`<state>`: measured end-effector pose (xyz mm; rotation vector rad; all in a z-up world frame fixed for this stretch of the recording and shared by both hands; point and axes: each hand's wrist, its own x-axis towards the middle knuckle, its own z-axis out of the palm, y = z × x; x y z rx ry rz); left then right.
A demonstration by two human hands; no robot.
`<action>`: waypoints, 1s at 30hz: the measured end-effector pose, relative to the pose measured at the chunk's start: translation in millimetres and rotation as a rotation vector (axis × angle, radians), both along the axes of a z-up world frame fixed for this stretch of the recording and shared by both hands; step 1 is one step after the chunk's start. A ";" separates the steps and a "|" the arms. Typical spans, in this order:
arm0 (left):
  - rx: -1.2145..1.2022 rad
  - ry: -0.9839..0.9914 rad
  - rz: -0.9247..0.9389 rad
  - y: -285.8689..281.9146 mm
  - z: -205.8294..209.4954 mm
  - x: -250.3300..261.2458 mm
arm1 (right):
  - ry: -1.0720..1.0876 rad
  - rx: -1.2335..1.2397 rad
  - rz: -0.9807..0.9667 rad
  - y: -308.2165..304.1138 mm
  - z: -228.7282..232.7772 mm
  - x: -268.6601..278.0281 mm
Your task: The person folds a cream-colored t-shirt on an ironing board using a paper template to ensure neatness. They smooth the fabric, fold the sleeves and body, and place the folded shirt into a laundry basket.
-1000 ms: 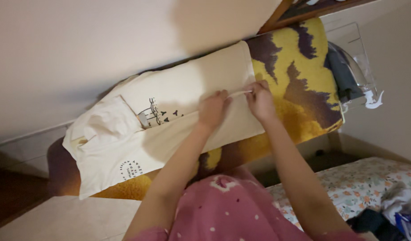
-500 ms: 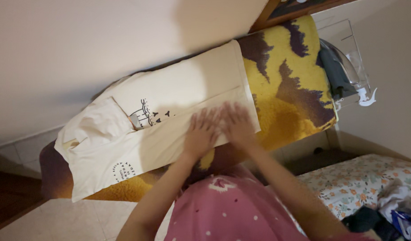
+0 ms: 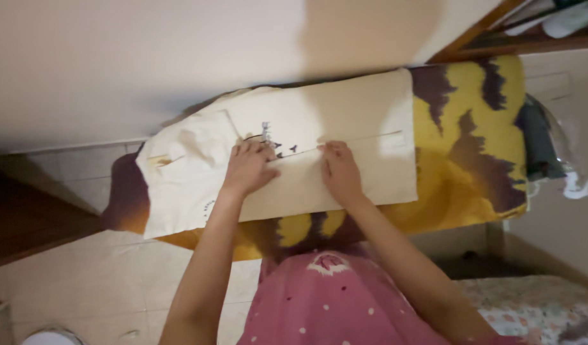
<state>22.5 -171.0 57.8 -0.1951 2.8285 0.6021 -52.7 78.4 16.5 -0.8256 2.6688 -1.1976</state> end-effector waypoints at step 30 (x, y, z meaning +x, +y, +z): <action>-0.100 0.439 -0.167 -51.7 -29.2 3.8 | 0.311 0.196 -0.232 -5.4 -29.5 28.1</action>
